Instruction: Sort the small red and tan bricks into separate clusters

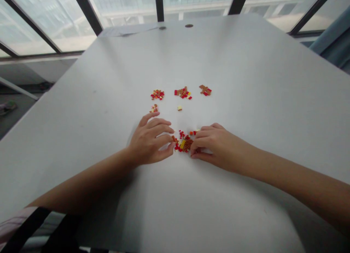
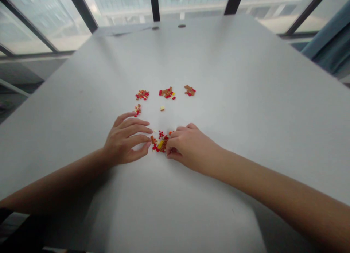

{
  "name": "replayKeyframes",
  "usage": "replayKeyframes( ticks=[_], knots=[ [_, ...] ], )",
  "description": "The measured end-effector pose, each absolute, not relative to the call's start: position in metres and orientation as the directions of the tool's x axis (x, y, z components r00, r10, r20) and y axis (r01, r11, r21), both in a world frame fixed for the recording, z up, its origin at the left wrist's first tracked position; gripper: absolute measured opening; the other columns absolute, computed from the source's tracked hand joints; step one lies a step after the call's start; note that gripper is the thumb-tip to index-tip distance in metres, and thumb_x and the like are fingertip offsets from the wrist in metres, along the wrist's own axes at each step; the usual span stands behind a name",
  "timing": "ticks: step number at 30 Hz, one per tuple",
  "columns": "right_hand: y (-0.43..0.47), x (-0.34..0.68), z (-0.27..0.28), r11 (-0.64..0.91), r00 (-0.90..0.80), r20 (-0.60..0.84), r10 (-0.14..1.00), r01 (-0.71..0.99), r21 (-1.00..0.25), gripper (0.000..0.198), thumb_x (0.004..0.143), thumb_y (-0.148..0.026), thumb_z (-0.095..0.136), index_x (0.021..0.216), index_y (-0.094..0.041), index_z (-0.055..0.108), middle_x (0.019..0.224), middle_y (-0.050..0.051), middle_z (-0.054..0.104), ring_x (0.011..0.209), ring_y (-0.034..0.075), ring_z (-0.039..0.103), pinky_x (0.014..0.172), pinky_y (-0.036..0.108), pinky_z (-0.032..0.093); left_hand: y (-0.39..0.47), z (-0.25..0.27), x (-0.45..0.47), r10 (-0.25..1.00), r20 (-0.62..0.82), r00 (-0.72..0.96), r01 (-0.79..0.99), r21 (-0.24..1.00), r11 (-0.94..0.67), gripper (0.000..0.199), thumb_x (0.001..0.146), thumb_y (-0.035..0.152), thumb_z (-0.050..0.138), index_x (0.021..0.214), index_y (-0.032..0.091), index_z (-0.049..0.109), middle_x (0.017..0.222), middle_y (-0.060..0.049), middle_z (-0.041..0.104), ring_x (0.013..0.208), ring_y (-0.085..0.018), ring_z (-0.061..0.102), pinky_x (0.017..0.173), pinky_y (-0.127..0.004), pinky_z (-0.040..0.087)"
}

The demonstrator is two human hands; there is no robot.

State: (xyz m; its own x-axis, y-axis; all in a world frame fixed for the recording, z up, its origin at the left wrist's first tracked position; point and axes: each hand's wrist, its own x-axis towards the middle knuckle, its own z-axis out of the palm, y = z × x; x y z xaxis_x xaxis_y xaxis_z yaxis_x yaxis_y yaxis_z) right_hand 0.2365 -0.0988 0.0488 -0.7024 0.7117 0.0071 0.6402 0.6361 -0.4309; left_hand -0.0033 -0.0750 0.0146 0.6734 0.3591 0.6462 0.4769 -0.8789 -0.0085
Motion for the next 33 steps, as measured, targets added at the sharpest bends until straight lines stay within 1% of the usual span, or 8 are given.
replayKeyframes(
  ticks=[3, 8, 13, 19, 23, 27, 30, 33],
  knots=[
    [-0.08, 0.238, 0.044, 0.638, -0.655, 0.117, 0.747, 0.657, -0.4, 0.005, 0.086, -0.023, 0.071, 0.082, -0.023, 0.074, 0.083, 0.002, 0.076, 0.077, 0.018, 0.064, 0.074, 0.034, 0.038, -0.075, 0.016, -0.004, 0.357, 0.648, 0.673, 0.474, -0.008, -0.88, 0.005, 0.083, 0.021, 0.067, 0.079, 0.024, 0.065, 0.091, 0.004, 0.078, 0.096, -0.019, 0.073, 0.106, -0.044, 0.045],
    [-0.035, 0.239, 0.03, 0.574, -0.487, 0.323, 0.812, 0.765, -0.29, 0.009, 0.088, -0.024, 0.067, 0.084, -0.021, 0.074, 0.085, 0.005, 0.075, 0.082, 0.021, 0.065, 0.079, 0.037, 0.041, -0.074, 0.019, -0.005, 0.357, 0.641, 0.679, 0.468, -0.004, -0.884, 0.006, 0.084, 0.02, 0.067, 0.078, 0.023, 0.065, 0.089, 0.003, 0.078, 0.095, -0.02, 0.073, 0.106, -0.045, 0.045],
    [-0.008, 0.229, 0.012, 0.569, -0.473, 0.32, 0.821, 0.725, -0.388, 0.009, 0.086, -0.02, 0.066, 0.084, -0.019, 0.075, 0.083, 0.005, 0.075, 0.075, 0.018, 0.066, 0.077, 0.034, 0.047, -0.071, 0.019, -0.007, 0.367, 0.633, 0.682, 0.476, -0.002, -0.879, 0.007, 0.084, 0.021, 0.066, 0.078, 0.023, 0.066, 0.089, 0.003, 0.078, 0.096, -0.019, 0.072, 0.106, -0.045, 0.045],
    [0.0, 0.221, 0.004, 0.498, -0.367, 0.345, 0.864, 0.722, -0.48, 0.013, 0.085, -0.017, 0.062, 0.089, -0.018, 0.075, 0.087, 0.006, 0.076, 0.077, 0.018, 0.069, 0.076, 0.032, 0.051, -0.068, 0.015, -0.009, 0.373, 0.628, 0.683, 0.475, 0.006, -0.88, 0.006, 0.085, 0.021, 0.067, 0.079, 0.023, 0.066, 0.089, 0.004, 0.078, 0.096, -0.019, 0.072, 0.106, -0.045, 0.045],
    [-0.005, 0.226, 0.01, 0.498, -0.385, 0.319, 0.866, 0.725, -0.476, 0.015, 0.085, -0.017, 0.061, 0.091, -0.019, 0.074, 0.087, 0.006, 0.077, 0.077, 0.019, 0.07, 0.077, 0.034, 0.052, -0.067, 0.014, -0.009, 0.367, 0.634, 0.68, 0.47, 0.007, -0.883, 0.006, 0.084, 0.021, 0.067, 0.079, 0.023, 0.065, 0.089, 0.004, 0.078, 0.097, -0.019, 0.072, 0.106, -0.045, 0.045],
    [-0.022, 0.237, 0.016, 0.572, -0.463, 0.339, 0.819, 0.704, -0.42, 0.012, 0.086, -0.019, 0.061, 0.088, -0.02, 0.074, 0.086, 0.005, 0.076, 0.076, 0.019, 0.069, 0.078, 0.035, 0.051, -0.066, 0.013, -0.008, 0.359, 0.64, 0.679, 0.464, 0.005, -0.886, 0.007, 0.084, 0.02, 0.067, 0.079, 0.023, 0.064, 0.089, 0.004, 0.078, 0.096, -0.019, 0.073, 0.106, -0.045, 0.045],
    [-0.037, 0.247, 0.015, 0.64, -0.523, 0.371, 0.767, 0.653, -0.404, 0.014, 0.089, -0.023, 0.059, 0.091, -0.021, 0.073, 0.093, 0.006, 0.076, 0.083, 0.02, 0.07, 0.078, 0.036, 0.05, -0.064, 0.014, -0.006, 0.366, 0.634, 0.682, 0.471, 0.003, -0.882, 0.006, 0.084, 0.021, 0.067, 0.08, 0.023, 0.064, 0.09, 0.004, 0.078, 0.097, -0.018, 0.072, 0.107, -0.044, 0.044],
    [-0.048, 0.256, 0.01, 0.703, -0.554, 0.435, 0.71, 0.6, -0.383, 0.016, 0.092, -0.023, 0.057, 0.095, -0.023, 0.072, 0.102, 0.007, 0.076, 0.092, 0.022, 0.07, 0.085, 0.04, 0.047, -0.059, 0.013, -0.004, 0.378, 0.628, 0.68, 0.484, 0.004, -0.875, 0.003, 0.085, 0.022, 0.066, 0.084, 0.024, 0.064, 0.092, 0.004, 0.078, 0.098, -0.018, 0.072, 0.108, -0.044, 0.044]
  ],
)
